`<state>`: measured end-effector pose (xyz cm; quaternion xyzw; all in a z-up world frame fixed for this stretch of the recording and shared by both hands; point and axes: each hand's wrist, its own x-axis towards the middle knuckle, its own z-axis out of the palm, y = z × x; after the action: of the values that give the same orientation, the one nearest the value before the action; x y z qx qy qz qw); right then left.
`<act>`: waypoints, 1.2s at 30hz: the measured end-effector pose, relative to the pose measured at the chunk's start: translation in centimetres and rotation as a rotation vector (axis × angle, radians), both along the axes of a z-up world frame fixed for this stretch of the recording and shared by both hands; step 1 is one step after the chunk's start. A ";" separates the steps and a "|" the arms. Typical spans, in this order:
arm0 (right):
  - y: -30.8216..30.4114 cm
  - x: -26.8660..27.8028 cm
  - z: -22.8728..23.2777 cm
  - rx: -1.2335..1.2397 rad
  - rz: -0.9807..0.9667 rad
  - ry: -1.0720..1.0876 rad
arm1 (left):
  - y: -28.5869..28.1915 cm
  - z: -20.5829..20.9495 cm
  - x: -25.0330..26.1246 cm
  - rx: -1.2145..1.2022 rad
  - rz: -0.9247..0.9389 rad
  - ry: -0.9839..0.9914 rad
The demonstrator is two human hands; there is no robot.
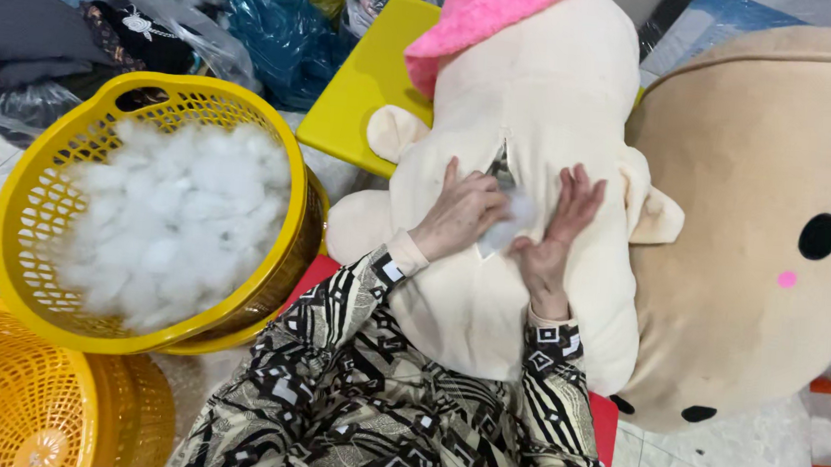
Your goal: The person repeatedly takes handfuls of white stuffing from a yellow basket and inserts them into the opening of a large plush toy. The person compresses the stuffing inside the toy to distribute it evenly.
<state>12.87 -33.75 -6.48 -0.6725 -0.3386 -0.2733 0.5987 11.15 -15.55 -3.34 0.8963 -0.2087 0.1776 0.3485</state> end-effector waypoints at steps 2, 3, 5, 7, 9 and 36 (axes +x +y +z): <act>1.3 -0.5 0.9 -0.128 0.153 0.107 | 0.9 0.3 -0.4 -0.120 0.018 -0.157; 2.0 -0.7 1.3 -0.196 0.148 0.128 | 1.3 0.8 -0.6 -0.166 -0.003 -0.233; 3.3 -0.6 2.0 -0.322 0.138 0.162 | 2.0 2.3 -1.1 -0.249 -0.048 -0.391; 3.7 -1.4 1.8 -0.229 0.218 0.346 | 2.3 3.3 -2.2 -0.281 -0.030 -0.426; 4.1 -1.3 2.1 -0.234 0.203 0.359 | 3.1 4.8 -2.3 -0.340 -0.010 -0.455; 5.4 -1.3 1.2 -0.543 -0.231 0.357 | 4.5 -1.6 1.0 -0.895 0.113 -0.230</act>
<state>11.54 -28.40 -5.28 -0.8784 -0.2106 -0.1173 0.4127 12.18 -11.05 -4.94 0.6421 -0.0996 0.3674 0.6654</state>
